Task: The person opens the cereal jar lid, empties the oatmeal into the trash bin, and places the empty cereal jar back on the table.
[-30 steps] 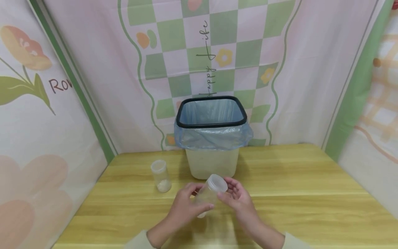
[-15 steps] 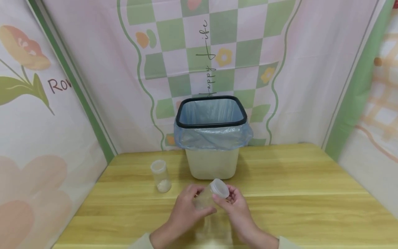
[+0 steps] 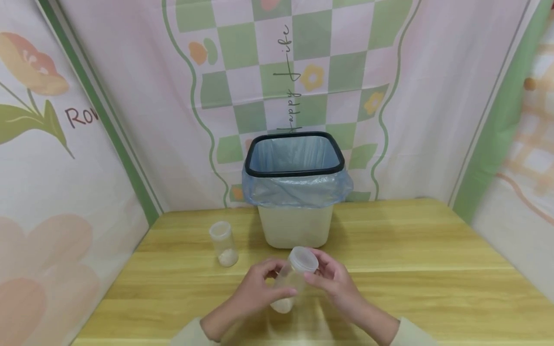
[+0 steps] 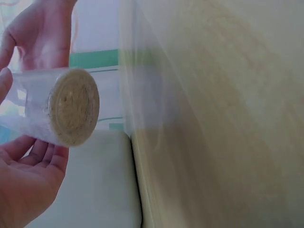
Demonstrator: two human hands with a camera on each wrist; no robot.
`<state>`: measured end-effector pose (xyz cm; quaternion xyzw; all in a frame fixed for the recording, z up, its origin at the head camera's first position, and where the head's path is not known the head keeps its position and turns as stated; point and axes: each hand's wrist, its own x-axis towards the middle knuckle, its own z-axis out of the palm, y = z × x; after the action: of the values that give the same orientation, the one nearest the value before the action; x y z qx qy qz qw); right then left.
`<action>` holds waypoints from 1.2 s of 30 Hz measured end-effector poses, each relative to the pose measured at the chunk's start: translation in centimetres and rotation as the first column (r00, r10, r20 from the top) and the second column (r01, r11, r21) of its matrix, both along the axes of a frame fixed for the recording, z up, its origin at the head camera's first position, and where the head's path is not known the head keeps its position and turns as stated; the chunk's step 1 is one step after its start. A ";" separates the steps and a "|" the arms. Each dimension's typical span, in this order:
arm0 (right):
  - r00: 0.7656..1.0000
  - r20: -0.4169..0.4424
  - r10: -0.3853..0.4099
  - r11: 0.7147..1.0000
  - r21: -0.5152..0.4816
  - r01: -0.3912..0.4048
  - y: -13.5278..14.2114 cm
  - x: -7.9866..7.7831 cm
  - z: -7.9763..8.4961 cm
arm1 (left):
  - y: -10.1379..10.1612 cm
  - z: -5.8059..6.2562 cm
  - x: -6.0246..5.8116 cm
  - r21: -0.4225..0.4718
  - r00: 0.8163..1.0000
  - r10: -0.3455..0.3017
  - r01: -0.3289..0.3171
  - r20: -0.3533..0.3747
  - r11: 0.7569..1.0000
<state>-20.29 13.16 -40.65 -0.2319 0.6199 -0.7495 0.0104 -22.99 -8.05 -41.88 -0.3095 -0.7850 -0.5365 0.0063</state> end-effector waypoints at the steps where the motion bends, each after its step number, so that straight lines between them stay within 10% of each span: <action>1: 0.999 -0.025 0.038 0.999 -0.006 -0.039 0.2 -0.1 0.0 | -0.1 0.0 -0.1 -0.001 1.000 -0.020 0.020 0.022 1.000; 9: 0.984 -0.055 0.168 0.986 -0.005 -0.168 0.7 -0.4 0.0 | -0.3 -0.2 -0.4 -0.015 0.996 -0.068 0.069 0.066 0.997; 14: 0.998 0.036 -0.046 0.999 0.011 0.046 -0.2 0.2 0.6 | 0.0 -0.2 -0.2 -0.035 0.999 0.045 -0.045 -0.019 0.998; 20: 0.933 0.191 -0.306 0.952 0.031 0.306 -2.2 1.4 0.8 | 0.8 -0.1 0.7 -0.023 0.967 0.201 -0.207 -0.158 0.978; 28: 0.871 0.246 -0.426 0.902 0.043 0.429 -3.8 2.0 1.0 | 1.4 -0.6 1.2 -0.015 0.895 0.267 -0.292 -0.357 0.956; 36: 0.877 0.234 -0.420 0.906 0.055 0.419 -3.6 1.9 0.7 | 1.3 -0.7 1.2 -0.024 0.904 0.254 -0.279 -0.344 0.960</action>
<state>-18.36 9.56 -39.95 0.0004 0.6505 -0.7556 -0.0770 -21.82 -6.79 -42.62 -0.2868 -0.8260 -0.4408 0.2027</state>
